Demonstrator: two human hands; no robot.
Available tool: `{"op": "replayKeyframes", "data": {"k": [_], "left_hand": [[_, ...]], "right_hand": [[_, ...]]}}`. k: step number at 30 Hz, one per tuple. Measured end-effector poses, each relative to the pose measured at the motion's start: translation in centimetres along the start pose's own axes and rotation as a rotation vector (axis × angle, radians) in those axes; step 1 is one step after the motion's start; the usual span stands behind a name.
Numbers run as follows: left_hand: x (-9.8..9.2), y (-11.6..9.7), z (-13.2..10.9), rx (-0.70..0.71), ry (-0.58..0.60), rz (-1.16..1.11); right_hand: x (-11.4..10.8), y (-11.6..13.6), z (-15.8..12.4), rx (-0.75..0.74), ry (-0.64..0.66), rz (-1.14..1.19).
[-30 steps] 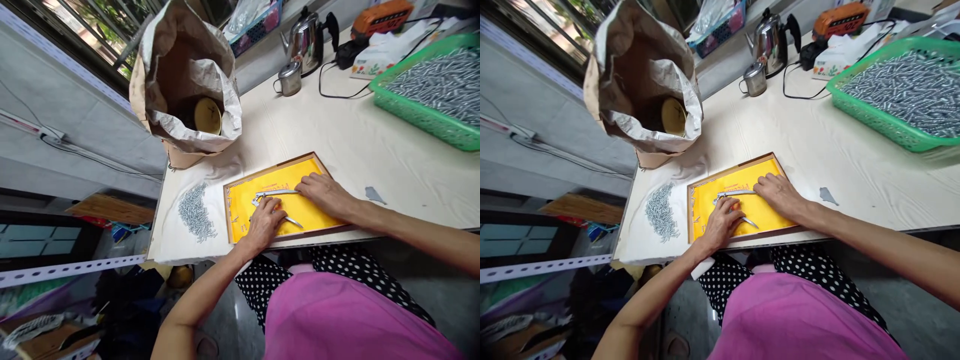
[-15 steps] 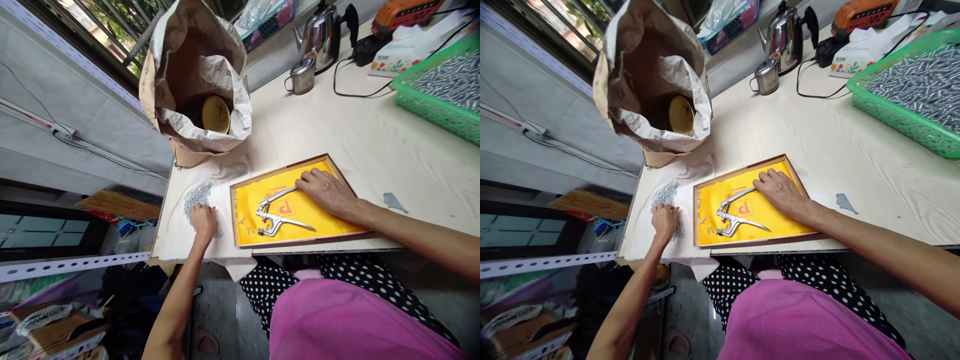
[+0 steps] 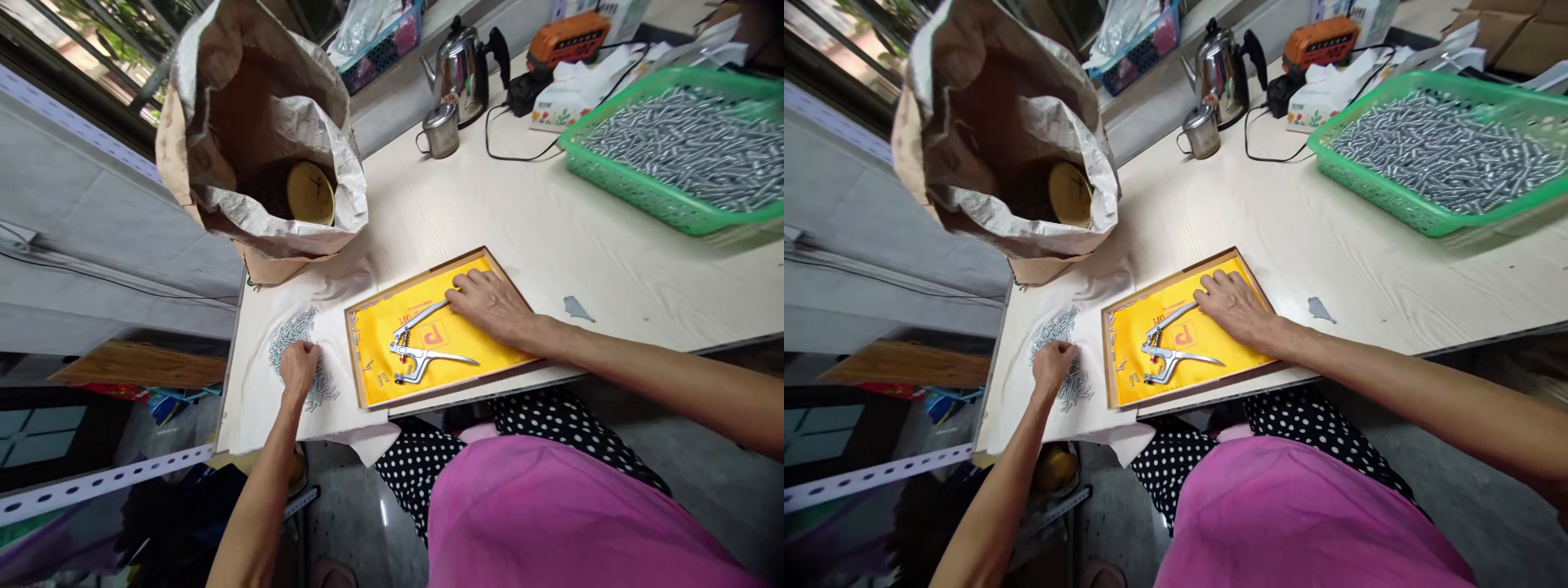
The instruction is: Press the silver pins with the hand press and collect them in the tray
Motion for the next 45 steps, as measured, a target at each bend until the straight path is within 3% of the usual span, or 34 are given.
{"op": "replayKeyframes", "data": {"k": [3, 6, 9, 12, 17, 21, 24, 27, 29, 31, 34, 36, 40, 45], "left_hand": [[-0.4, -1.8, -2.8, 0.075, 0.064, -0.310], [0.9, -5.0, -7.0, 0.159, 0.297, -0.651], [1.4, -7.9, -10.6, 0.242, 0.400, -0.698], [1.0, -9.6, -12.1, 0.321, 0.363, -0.592], [0.7, -12.0, -12.7, 0.536, 0.187, -0.434], [1.8, -14.4, -14.4, 0.773, 0.025, -0.257], [2.8, -15.1, -14.7, 0.822, 0.022, -0.111], [2.2, -15.0, -14.2, 0.759, 0.081, -0.150], [1.6, -14.6, -13.6, 0.635, 0.189, -0.298], [2.2, -14.0, -13.7, 0.467, 0.397, -0.491], [4.2, -13.7, -15.8, 0.232, 0.728, -0.755], [5.4, -13.8, -17.4, 0.124, 0.846, -0.850], [6.9, -13.7, -18.9, 0.009, 0.884, -0.893], [7.5, -14.1, -19.1, -0.003, 0.886, -0.846]], "right_hand": [[-0.5, 2.7, -0.9, -0.078, -0.021, 0.147], [1.0, 6.0, -1.6, -0.189, 0.053, 0.310], [2.7, 7.0, -1.8, -0.178, 0.124, 0.339], [3.1, 5.9, -1.6, -0.137, 0.146, 0.303], [1.2, 2.2, -2.5, -0.107, 0.105, 0.150], [0.7, 0.7, -4.0, -0.079, 0.107, 0.081], [0.6, 0.8, -4.5, -0.074, 0.089, 0.072], [0.7, 1.0, -4.6, -0.069, 0.066, 0.074], [0.9, 1.0, -4.6, -0.071, 0.059, 0.078], [1.0, 1.1, -4.6, -0.080, 0.056, 0.085], [1.0, 1.1, -4.6, -0.085, 0.043, 0.084], [1.0, 1.1, -4.6, -0.081, 0.038, 0.077], [1.1, 1.1, -4.6, -0.072, 0.041, 0.076], [1.2, 1.1, -4.5, -0.064, 0.038, 0.090]]}}
Point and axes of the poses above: each hand's wrist, its own z-axis towards the middle knuckle, its own x-axis out of the palm, y = z × x, the point moved 10 cm from there along z, towards the middle knuckle, and after that the axes turned 13 degrees about -x, right-handed, at the moved point
